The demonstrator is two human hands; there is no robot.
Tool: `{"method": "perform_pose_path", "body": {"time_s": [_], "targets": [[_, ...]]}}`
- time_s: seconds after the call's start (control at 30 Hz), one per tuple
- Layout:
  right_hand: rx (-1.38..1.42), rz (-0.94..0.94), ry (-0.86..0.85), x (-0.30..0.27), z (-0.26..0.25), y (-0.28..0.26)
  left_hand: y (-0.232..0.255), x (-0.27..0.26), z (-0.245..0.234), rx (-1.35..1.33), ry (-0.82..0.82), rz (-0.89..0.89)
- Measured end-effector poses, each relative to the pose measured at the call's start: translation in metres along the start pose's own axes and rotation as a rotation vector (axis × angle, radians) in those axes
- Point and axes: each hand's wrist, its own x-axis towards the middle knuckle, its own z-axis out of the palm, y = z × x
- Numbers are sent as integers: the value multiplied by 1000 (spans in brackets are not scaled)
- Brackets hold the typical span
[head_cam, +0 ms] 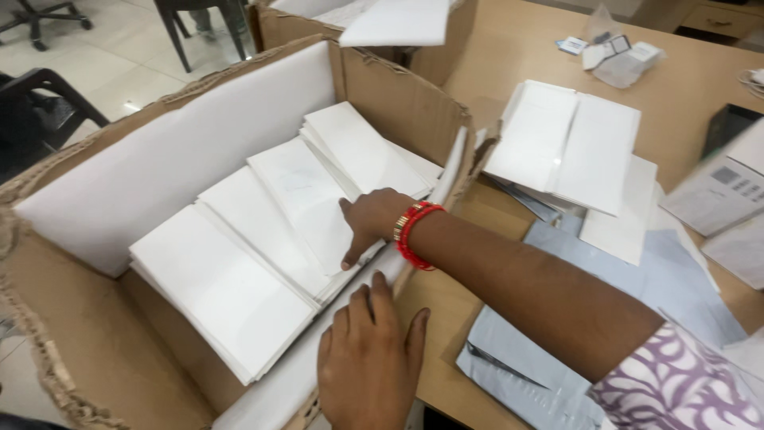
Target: The person takes white rectangular items from one stack and places them into cardboard boxes, organizing them into neat rows.
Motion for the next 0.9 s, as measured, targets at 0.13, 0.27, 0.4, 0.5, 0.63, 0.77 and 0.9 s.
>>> {"method": "perform_pose_path", "body": {"time_s": [0.13,0.27,0.4,0.5,0.63,0.77,0.9], "targets": [[-122,83,34,3,3,6,-3,5,-6,32,-134,-11],[-59,-20,197,-6,0,8,-11,11,-10,62,-187,43],[203,-309,594,-48,-11,5,-36,13,-12,37,-358,103],[374,-253,540,-91,-7,11,-74,14,-9,291,-737,162],[342,-277,701,-117,13,14,-141,71,-18,68,-1057,333],[280,-357,938,-108,22,14,-117,125,-6,563,-722,380],[247,-305,908,-103,31,16,-109,149,49,637,-925,450]]}}
